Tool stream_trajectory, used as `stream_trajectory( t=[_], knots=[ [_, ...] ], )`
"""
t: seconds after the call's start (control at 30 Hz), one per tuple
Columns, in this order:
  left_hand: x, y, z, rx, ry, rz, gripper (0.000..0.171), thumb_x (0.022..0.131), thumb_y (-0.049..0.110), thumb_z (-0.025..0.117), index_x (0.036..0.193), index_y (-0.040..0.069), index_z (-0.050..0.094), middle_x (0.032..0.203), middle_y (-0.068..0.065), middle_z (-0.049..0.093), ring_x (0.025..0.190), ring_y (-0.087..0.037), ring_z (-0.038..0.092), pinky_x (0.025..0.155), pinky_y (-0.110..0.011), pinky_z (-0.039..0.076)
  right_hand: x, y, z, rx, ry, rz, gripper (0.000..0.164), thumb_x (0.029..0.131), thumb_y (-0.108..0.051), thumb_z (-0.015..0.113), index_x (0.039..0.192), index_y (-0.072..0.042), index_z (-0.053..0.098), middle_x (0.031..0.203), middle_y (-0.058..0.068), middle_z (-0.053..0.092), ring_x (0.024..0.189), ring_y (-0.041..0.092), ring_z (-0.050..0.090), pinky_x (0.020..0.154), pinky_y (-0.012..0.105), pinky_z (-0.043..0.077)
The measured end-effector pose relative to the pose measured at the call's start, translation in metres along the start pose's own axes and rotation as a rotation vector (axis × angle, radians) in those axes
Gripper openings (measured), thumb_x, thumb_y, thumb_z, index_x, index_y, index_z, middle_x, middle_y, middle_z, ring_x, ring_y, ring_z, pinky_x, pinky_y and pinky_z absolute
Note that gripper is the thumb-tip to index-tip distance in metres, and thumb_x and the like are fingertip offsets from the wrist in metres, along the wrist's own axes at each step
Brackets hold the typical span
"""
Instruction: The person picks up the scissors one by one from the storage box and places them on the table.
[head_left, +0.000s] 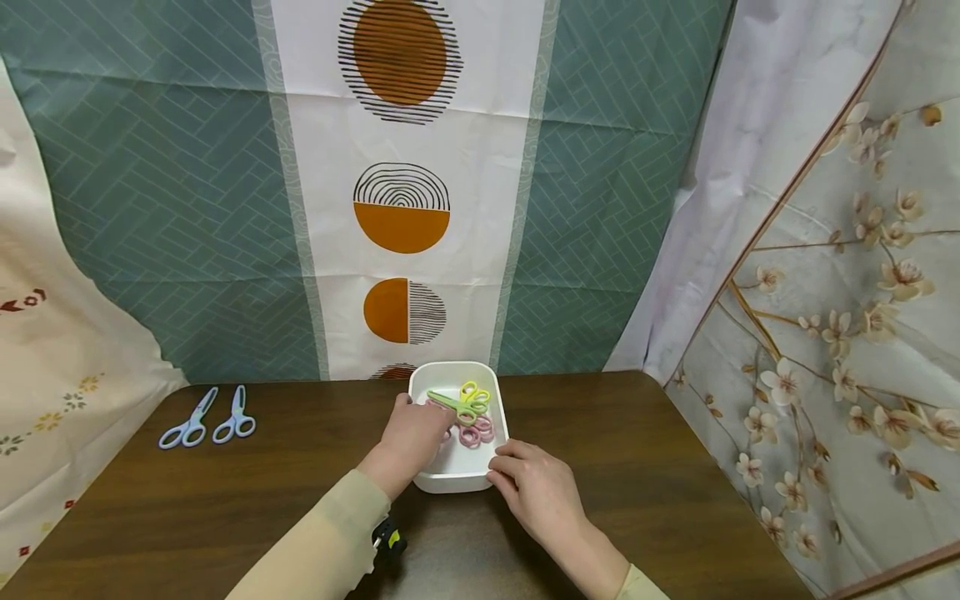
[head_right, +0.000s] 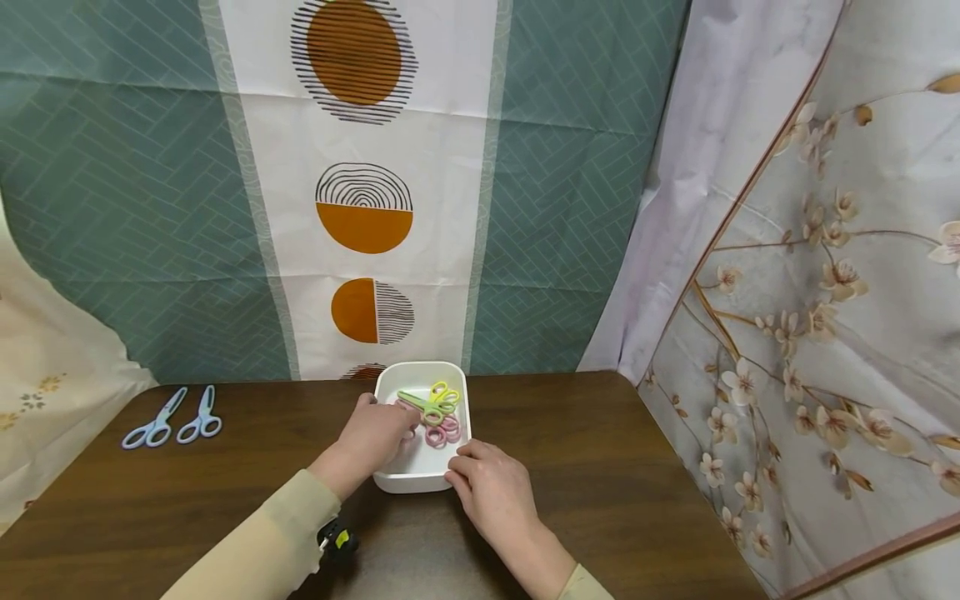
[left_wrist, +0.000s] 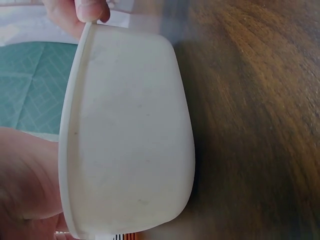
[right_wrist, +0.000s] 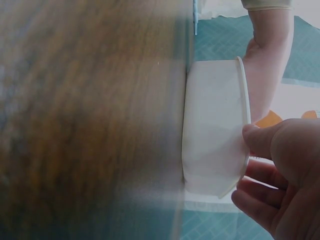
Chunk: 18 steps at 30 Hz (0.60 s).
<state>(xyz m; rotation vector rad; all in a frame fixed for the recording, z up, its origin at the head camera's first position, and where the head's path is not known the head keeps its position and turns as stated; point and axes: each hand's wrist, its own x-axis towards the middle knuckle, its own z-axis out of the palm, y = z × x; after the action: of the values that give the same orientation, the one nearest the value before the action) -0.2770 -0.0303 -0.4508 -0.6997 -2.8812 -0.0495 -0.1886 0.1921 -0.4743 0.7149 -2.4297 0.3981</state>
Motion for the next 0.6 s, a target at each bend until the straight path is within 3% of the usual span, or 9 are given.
stream_trajectory(
  t=[0.27, 0.47, 0.6],
  knots=[
    [-0.0018, -0.0005, -0.0005, 0.084, 0.094, 0.007, 0.011, 0.098, 0.014, 0.083, 0.104, 0.023, 0.081, 0.089, 0.000, 0.082, 0.076, -0.025, 0.076, 0.088, -0.048, 0.048, -0.0008, 0.0008, 0.0011, -0.010, 0.004, -0.007, 0.010, 0.090, -0.021, 0.093, 0.095, -0.020, 0.083, 0.110, -0.004, 0.076, 0.098, 0.016, 0.074, 0.080, 0.039, 0.063],
    [-0.0051, -0.0041, -0.0011, 0.132, 0.291, 0.042, 0.021, 0.094, 0.001, 0.081, 0.100, 0.021, 0.082, 0.071, -0.002, 0.076, 0.061, -0.024, 0.070, 0.079, -0.045, 0.052, -0.0011, 0.0008, 0.0013, -0.018, 0.012, -0.015, 0.011, 0.090, -0.022, 0.093, 0.094, -0.022, 0.083, 0.109, -0.005, 0.076, 0.097, 0.015, 0.074, 0.078, 0.038, 0.062],
    [-0.0081, -0.0081, -0.0031, 0.109, 0.392, 0.049, 0.021, 0.095, -0.001, 0.079, 0.101, 0.019, 0.081, 0.073, -0.002, 0.077, 0.060, -0.024, 0.070, 0.079, -0.043, 0.055, -0.0010, 0.0007, 0.0012, -0.018, 0.007, -0.009, 0.010, 0.090, -0.022, 0.093, 0.094, -0.022, 0.083, 0.108, -0.006, 0.076, 0.097, 0.015, 0.073, 0.078, 0.038, 0.062]
  ],
)
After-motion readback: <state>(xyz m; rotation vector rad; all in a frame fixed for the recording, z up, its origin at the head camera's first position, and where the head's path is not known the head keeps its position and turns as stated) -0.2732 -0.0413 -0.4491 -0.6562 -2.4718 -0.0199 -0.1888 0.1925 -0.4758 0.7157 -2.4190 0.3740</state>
